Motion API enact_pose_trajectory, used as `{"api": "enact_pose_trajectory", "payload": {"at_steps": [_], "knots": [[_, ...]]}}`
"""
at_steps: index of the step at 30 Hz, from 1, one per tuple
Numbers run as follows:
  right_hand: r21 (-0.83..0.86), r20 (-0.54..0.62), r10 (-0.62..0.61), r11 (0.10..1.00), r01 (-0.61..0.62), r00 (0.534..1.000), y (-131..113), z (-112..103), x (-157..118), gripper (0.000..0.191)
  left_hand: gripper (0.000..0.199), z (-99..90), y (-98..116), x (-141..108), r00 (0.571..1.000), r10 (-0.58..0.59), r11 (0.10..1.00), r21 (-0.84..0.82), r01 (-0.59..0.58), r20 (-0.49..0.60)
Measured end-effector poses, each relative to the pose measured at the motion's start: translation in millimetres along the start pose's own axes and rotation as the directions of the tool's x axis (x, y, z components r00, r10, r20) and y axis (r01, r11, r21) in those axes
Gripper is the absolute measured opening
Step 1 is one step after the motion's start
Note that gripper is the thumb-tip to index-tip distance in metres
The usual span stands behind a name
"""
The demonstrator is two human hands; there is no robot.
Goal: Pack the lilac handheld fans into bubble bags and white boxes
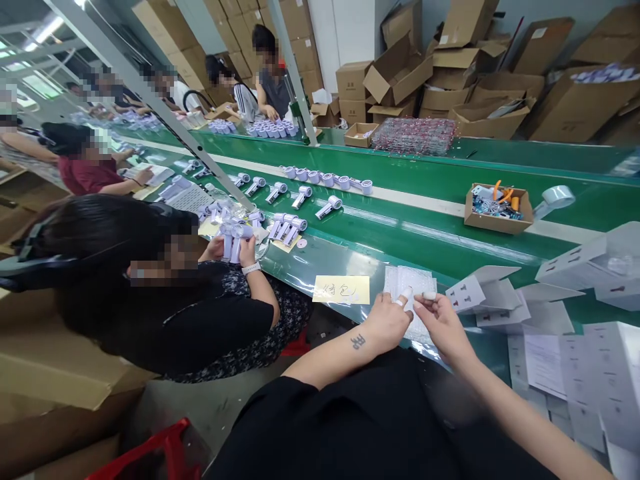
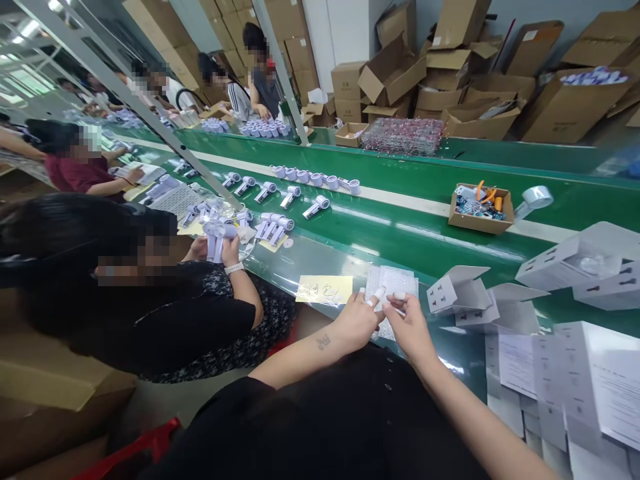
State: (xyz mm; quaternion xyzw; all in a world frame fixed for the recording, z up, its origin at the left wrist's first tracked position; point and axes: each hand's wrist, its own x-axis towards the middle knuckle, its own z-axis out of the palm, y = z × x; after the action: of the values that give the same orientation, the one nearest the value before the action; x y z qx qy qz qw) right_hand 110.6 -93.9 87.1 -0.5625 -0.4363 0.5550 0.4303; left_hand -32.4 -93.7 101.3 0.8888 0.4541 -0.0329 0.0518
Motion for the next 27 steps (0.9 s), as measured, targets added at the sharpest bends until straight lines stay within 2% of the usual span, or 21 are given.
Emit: {"api": "enact_pose_trajectory", "payload": {"at_steps": [1, 3, 5, 6, 8, 11, 14, 19, 21, 25, 27], "knots": [[-0.127, -0.003, -0.135, 0.983, 0.134, 0.991, 0.7, 0.4, 0.3, 0.038, 0.028, 1.8, -2.9, -1.6, 0.999, 0.028, 1.0, -0.004, -0.028, 0.02], [-0.313, 0.126, -0.358, 0.871, 0.379, 0.925, 0.1, 1.2, 2.5, 0.045, 0.024, 5.4, -8.2, -4.8, 0.996, 0.084, 0.996, 0.0, -0.084, 0.041], [-0.366, 0.293, -0.439, 0.769, 0.524, 0.849, -1.6, 2.7, 6.8, 0.047, 0.022, 9.1, -13.2, -7.8, 0.991, 0.124, 0.992, 0.01, -0.125, 0.049], [-0.37, 0.348, -0.439, 0.748, 0.551, 0.829, -1.9, 3.9, 9.3, 0.047, 0.022, 10.9, -15.8, -9.2, 0.989, 0.139, 0.99, 0.013, -0.14, 0.05], [-0.374, 0.403, -0.387, 0.757, 0.535, 0.829, -0.5, 6.9, 13.8, 0.047, 0.02, 14.4, -21.2, -12.0, 0.985, 0.17, 0.985, 0.017, -0.171, 0.038], [-0.337, 0.46, -0.283, 0.821, 0.46, 0.842, 4.5, 12.4, 16.9, 0.051, 0.018, 18.7, -28.9, -16.8, 0.975, 0.221, 0.975, 0.018, -0.221, 0.014], [-0.269, 0.514, -0.21, 0.881, 0.389, 0.832, 5.5, 16.4, 15.9, 0.05, 0.017, 20.0, -33.9, -22.5, 0.966, 0.259, 0.966, 0.015, -0.259, 0.001], [-0.182, 0.487, -0.148, 0.947, 0.266, 0.861, -6.4, 11.6, 17.0, 0.053, 0.02, 9.0, -36.7, -34.2, 0.969, 0.243, 0.969, -0.044, -0.244, -0.032], [-0.177, 0.483, -0.157, 0.946, 0.272, 0.862, -11.7, 7.4, 17.9, 0.058, 0.022, 0.9, -37.4, -39.0, 0.972, 0.232, 0.967, -0.103, -0.233, -0.028], [-0.221, 0.543, -0.208, 0.899, 0.378, 0.813, -18.8, 6.7, 14.6, 0.059, 0.027, -14.3, -37.6, -44.6, 0.963, 0.268, 0.933, -0.253, -0.256, 0.013], [-0.233, 0.551, -0.216, 0.888, 0.397, 0.806, -19.6, 10.7, 12.1, 0.06, 0.028, -18.8, -36.6, -44.7, 0.959, 0.279, 0.919, -0.301, -0.255, 0.042]]}}
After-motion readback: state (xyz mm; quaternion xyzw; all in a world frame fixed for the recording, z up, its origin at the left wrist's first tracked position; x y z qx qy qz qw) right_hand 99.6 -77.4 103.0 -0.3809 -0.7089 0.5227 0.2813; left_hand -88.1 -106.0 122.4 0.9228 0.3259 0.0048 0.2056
